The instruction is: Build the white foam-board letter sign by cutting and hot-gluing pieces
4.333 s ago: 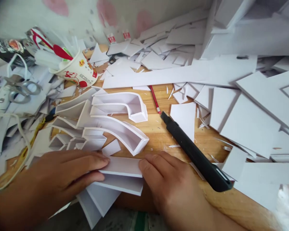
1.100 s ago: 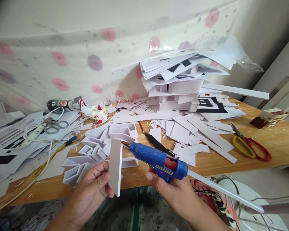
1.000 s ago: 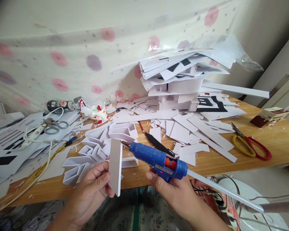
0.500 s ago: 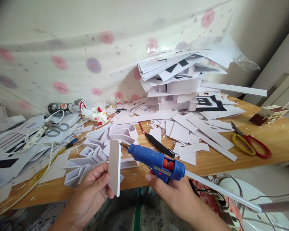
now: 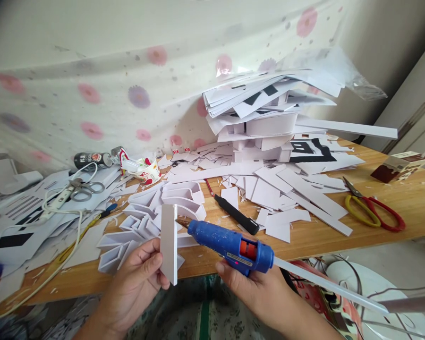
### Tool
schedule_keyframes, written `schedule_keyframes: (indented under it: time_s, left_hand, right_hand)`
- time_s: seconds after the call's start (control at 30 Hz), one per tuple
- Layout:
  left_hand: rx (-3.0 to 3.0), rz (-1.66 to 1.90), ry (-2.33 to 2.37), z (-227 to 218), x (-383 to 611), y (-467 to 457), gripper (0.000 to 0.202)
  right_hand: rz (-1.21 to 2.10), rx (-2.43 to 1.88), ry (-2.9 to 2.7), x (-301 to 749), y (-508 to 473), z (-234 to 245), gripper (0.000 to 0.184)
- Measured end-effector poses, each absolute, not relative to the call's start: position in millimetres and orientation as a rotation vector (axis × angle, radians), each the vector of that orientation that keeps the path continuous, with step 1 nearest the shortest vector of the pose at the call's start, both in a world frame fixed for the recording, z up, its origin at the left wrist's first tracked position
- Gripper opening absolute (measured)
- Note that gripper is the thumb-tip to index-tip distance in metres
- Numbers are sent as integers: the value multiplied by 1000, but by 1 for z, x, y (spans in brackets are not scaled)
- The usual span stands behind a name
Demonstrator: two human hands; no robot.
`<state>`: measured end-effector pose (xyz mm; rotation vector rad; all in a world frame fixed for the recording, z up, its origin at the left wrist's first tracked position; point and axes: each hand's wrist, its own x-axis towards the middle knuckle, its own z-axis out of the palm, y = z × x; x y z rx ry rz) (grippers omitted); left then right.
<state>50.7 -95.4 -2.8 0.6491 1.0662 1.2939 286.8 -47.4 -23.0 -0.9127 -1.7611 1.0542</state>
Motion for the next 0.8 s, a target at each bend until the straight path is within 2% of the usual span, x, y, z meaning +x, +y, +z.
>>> schedule_keyframes:
  time_s: [0.17,0.43,0.8]
  left_hand:
    - [651,1291,1071,-1,51,-97,30]
    - [666,1293,1050,-2,51,-97,25]
    - [660,1298,1070,-1,51,-97,28]
  right_hand:
    - [983,-917,-1780,289,-50,-28,13]
    - [995,-990,-1761,291,-52,-31,24]
    - [926,-1041,-1797,292,-54,-37,27]
